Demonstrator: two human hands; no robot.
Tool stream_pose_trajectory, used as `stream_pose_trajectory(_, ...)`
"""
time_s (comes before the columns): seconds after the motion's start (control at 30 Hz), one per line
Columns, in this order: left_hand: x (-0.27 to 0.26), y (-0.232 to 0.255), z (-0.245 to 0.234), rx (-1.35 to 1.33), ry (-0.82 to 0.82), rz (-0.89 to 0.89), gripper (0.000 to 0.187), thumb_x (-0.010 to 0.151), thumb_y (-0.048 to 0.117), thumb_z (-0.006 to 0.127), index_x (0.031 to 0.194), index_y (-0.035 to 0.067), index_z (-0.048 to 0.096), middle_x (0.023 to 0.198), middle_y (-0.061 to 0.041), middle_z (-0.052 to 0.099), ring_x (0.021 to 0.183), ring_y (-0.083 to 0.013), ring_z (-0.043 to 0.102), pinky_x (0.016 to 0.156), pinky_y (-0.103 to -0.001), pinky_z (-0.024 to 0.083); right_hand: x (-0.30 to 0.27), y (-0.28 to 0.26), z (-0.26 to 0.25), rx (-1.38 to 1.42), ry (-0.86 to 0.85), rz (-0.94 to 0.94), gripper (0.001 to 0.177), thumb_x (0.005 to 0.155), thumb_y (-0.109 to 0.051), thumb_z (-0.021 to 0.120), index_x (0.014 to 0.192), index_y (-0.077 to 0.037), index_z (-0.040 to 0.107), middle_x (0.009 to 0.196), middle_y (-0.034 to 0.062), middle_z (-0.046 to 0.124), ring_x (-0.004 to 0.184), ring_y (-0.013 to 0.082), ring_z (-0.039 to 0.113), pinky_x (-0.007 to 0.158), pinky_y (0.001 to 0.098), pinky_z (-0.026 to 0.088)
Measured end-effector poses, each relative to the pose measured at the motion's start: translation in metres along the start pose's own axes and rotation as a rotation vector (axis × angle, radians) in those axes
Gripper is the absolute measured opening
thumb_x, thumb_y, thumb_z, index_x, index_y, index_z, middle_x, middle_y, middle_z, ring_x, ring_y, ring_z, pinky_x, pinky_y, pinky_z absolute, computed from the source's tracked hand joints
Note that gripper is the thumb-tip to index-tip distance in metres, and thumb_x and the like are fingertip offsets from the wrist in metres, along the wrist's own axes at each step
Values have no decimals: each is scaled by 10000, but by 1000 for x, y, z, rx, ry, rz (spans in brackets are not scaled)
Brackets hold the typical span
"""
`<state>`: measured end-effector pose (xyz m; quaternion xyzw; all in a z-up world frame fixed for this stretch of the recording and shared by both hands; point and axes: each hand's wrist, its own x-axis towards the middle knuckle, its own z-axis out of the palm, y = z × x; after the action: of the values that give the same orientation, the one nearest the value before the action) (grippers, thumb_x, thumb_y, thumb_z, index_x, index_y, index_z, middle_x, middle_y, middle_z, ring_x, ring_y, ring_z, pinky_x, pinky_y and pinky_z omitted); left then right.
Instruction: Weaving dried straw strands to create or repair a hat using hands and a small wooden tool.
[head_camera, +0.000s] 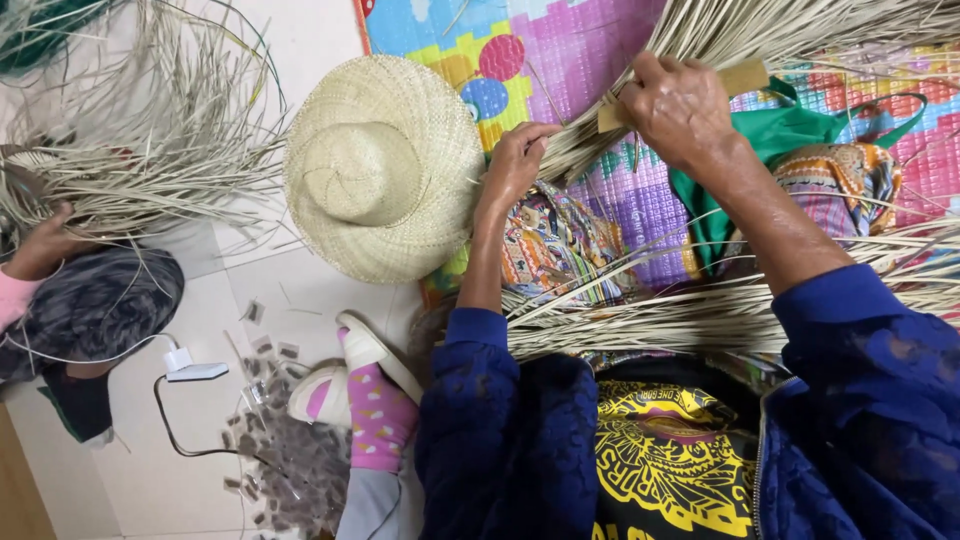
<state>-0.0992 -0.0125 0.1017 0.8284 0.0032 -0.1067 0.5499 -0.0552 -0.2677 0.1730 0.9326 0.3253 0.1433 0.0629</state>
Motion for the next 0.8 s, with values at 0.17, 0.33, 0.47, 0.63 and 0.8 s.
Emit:
stream_pose_trajectory(0.17, -2, 6, -2, 23, -7, 11, 300, 951, 53, 579, 1208, 128, 713, 1280, -102, 709, 812, -131, 682, 757, -287, 622, -3, 6, 1, 36, -114, 36, 52, 1002, -270, 732, 999, -266, 784, 914, -13, 635, 641, 71, 566, 469, 230, 515)
stream_pose_trajectory(0.33, -3, 7, -14, -69, -144, -5, 359, 928, 128, 625, 1285, 107, 658, 1434, -151, 589, 1299, -330, 592, 1132, -547, 454, -6, -2, 20, 264, -78, 127, 115, 1000, -243, 739, 1063, -227, 834, 920, 7, 618, 618, 94, 561, 474, 253, 511)
stream_pose_trajectory(0.47, -5, 13, -17, -76, -139, -21, 402, 910, 255, 684, 1289, 124, 661, 1427, -155, 611, 1302, -333, 602, 1104, -536, 488, -9, 2, 22, 384, -48, 170, 163, 928, -185, 797, 1079, -211, 851, 934, -20, 601, 708, 151, 602, 553, 336, 546)
stream_pose_trajectory(0.63, 1, -4, -11, -213, -86, 39, 306, 957, 85, 639, 1241, 199, 653, 1338, -75, 679, 839, -138, 567, 700, -308, 529, -8, 1, 25, 304, 4, 157, 159, 952, -226, 801, 1101, -200, 852, 894, -1, 628, 622, 123, 560, 461, 281, 500)
stream_pose_trajectory(0.8, -4, -6, -15, -262, -124, 168, 86, 908, 161, 740, 977, 143, 692, 1402, -62, 462, 1382, -341, 434, 1193, -624, 392, -7, 3, 31, 199, -5, 117, 138, 1036, -294, 738, 1101, -227, 839, 859, 18, 587, 562, 72, 466, 417, 209, 428)
